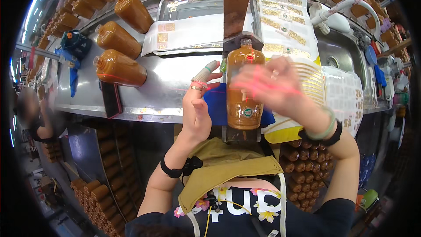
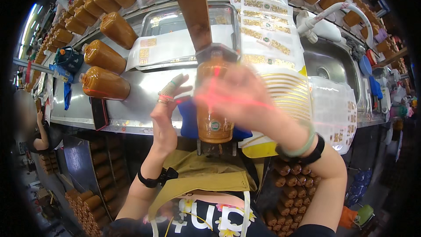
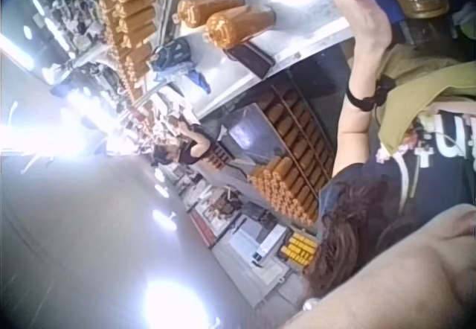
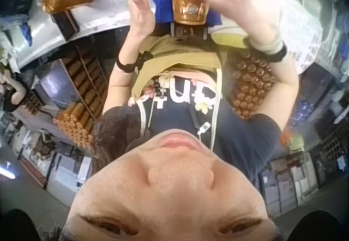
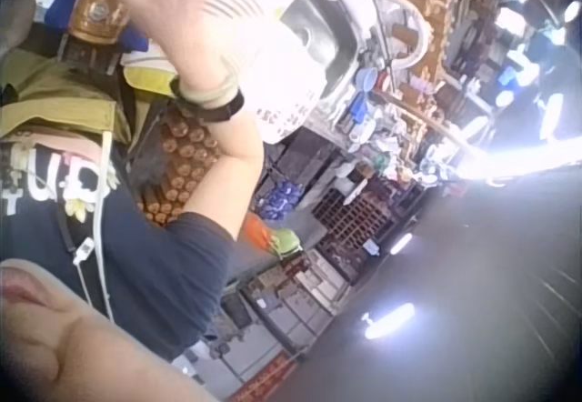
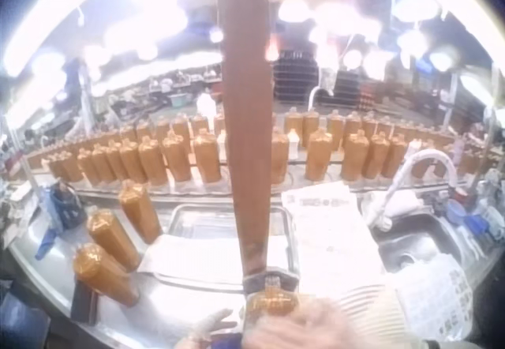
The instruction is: The recorder is manually applying adhesive labels to plastic bottles filled with a brown liquid in an industrial processing facility.
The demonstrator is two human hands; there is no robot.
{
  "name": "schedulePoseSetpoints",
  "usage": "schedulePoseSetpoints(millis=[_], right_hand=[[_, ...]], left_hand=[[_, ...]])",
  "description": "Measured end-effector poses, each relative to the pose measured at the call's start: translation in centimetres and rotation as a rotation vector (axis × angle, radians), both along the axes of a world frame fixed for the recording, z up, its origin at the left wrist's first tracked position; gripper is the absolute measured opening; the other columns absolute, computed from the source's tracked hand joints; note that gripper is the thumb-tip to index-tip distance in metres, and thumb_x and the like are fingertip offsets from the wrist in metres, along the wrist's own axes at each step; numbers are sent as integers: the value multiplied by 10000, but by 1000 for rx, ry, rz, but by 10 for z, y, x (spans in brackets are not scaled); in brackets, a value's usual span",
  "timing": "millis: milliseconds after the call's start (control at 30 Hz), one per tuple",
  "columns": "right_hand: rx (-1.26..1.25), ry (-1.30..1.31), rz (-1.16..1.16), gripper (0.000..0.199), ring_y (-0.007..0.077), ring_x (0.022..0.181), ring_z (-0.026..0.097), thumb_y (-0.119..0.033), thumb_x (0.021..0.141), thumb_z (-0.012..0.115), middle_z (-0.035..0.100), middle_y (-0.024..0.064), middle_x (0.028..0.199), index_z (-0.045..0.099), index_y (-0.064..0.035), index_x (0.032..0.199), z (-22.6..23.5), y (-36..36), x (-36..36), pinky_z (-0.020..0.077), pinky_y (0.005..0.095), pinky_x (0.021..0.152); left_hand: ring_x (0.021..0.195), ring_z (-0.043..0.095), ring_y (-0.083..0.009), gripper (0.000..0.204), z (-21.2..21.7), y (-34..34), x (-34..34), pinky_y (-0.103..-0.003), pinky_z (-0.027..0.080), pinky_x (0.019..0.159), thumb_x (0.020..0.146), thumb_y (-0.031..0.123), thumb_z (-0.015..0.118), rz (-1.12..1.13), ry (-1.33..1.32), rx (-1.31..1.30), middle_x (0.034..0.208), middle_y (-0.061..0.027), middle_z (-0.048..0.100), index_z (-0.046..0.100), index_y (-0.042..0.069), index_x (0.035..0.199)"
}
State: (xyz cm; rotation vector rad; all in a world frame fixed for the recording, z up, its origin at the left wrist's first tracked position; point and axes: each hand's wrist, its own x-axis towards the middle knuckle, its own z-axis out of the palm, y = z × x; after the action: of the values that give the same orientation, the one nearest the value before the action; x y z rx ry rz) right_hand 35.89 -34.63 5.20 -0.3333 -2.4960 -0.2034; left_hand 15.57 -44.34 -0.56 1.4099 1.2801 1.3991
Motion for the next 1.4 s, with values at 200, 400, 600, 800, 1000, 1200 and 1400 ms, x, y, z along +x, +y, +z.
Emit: schedulePoseSetpoints(millis=[200, 400, 600, 800, 1000, 1200, 1400], right_hand=[[-409, 254, -282, 400, 209, 748, 627, -30, 854, 728, 713, 56, 1007, 712, -108, 1246, -4, -7, 7, 522, 319, 692], [-1160, 866, -321, 343, 172, 815, 679, -73, 973, 703, 698, 114, 954, 585, -6, 1288, -24, -21, 10, 534, 304, 739], [-866, 735, -557, 359, 87, 895, 571, -79, 1010, 679, 642, 52, 1076, 541, 7, 1330, -74, -51, 13, 462, 242, 750], [-753, 679, -708, 348, 213, 888, 634, -89, 953, 739, 686, 125, 1004, 605, -1, 1261, -70, -39, 23, 510, 349, 791], [-908, 909, -686, 319, 124, 755, 422, -66, 936, 739, 565, 20, 906, 628, -18, 1231, -75, -41, 26, 405, 273, 687], [-952, 785, -655, 324, 35, 832, 523, -73, 1010, 677, 607, -19, 983, 579, -25, 1315, -73, -46, 24, 429, 197, 731], [-971, 812, -645, 325, 94, 901, 540, -45, 987, 675, 633, 34, 1068, 590, -5, 1298, -73, -54, 18, 453, 242, 808]], left_hand=[[1278, 596, -327, 1073, 0, 5, 10, -430, 512, 1030, 970, 827, 237, -23, -39, -32, 1453, -239, 545, 452, -85, 1493], [1246, 595, -405, 970, -10, -5, 10, -470, 518, 1003, 958, 781, 417, -9, 575, 371, 1451, -278, 551, 592, -61, 1406], [1251, 568, -467, 842, -21, -18, 18, -507, 490, 1038, 905, 656, 619, 6, 640, 323, 1515, -294, 505, 657, -74, 1324], [1247, 564, -460, 868, -13, -15, 17, -497, 498, 1025, 870, 651, 663, 3, 657, 330, 1522, -278, 496, 628, -57, 1371], [1200, 545, -457, 883, 12, -17, 30, -479, 533, 965, 688, 694, 763, -34, 928, 241, 1505, -311, 424, 688, 146, 1375], [1260, 476, -489, 820, 28, -18, 33, -492, 552, 947, 625, 718, 779, -164, 1015, 173, 1540, -339, 313, 747, 237, 1288], [1076, 586, -419, 1055, 24, 1, 22, -443, 563, 841, 578, 740, 793, -137, 912, 105, 1364, -260, 455, 580, 275, 1501]])
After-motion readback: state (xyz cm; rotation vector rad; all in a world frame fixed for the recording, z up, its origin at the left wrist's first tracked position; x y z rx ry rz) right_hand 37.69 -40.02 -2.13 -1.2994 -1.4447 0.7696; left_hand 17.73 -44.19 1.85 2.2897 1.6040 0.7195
